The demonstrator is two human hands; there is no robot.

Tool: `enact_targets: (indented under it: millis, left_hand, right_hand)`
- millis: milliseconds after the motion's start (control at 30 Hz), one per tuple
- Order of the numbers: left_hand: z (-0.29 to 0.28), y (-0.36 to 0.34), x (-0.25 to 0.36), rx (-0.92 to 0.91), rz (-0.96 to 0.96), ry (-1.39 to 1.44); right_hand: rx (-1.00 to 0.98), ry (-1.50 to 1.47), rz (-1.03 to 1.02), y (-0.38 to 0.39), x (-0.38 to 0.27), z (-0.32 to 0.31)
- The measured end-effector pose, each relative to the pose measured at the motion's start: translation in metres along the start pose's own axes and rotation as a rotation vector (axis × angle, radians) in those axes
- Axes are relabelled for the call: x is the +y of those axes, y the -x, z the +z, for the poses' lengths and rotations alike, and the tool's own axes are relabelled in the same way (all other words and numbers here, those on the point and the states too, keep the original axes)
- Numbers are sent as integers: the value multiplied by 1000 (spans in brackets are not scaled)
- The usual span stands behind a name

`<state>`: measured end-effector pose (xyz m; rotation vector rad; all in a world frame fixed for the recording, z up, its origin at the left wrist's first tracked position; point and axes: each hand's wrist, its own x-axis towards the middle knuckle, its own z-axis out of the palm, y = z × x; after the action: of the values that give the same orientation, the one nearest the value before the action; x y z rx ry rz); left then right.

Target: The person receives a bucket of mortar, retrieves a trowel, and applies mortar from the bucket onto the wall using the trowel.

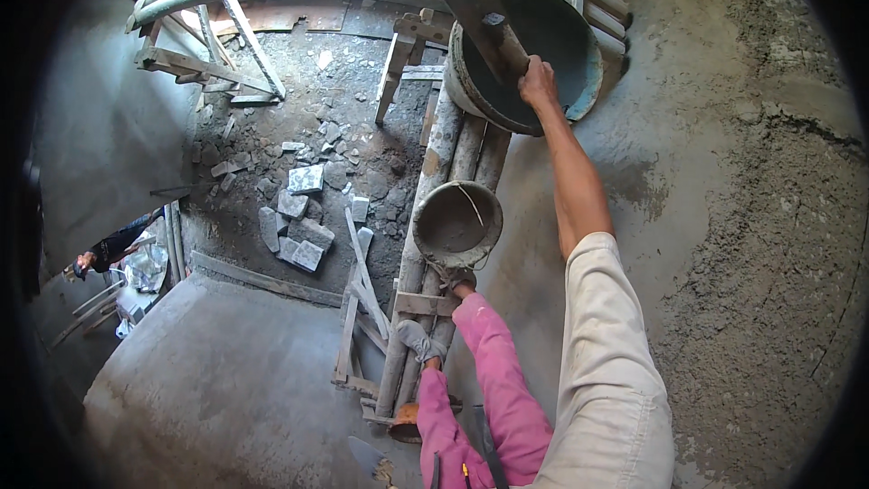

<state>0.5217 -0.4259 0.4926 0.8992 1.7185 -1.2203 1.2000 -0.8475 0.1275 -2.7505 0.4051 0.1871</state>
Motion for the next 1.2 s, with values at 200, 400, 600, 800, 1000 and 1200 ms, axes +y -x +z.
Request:
enact_targets:
  millis: [200,400,600,800,1000,1200]
  left_hand:
    - [-4,5,5,8,18,-2]
    - [-16,10,7,-4,79,-21]
    - [-29,6,7,-35,156,-22]
    - [-38,1,3,-66,205,-6]
    - [-44,9,-14,-64,210,21]
    - [-45,18,-34,-83,203,47]
  right_hand:
    - [-98,26,75,5,-21,-16]
    - [64,-26,36,1,-42,-80]
    - [324,-237,-105,0,-43,-197]
    - [-115,8,48,18,-27,-237]
    - [-375,51,350,62,-22,-147]
    - [-80,46,259,63,-6,-103]
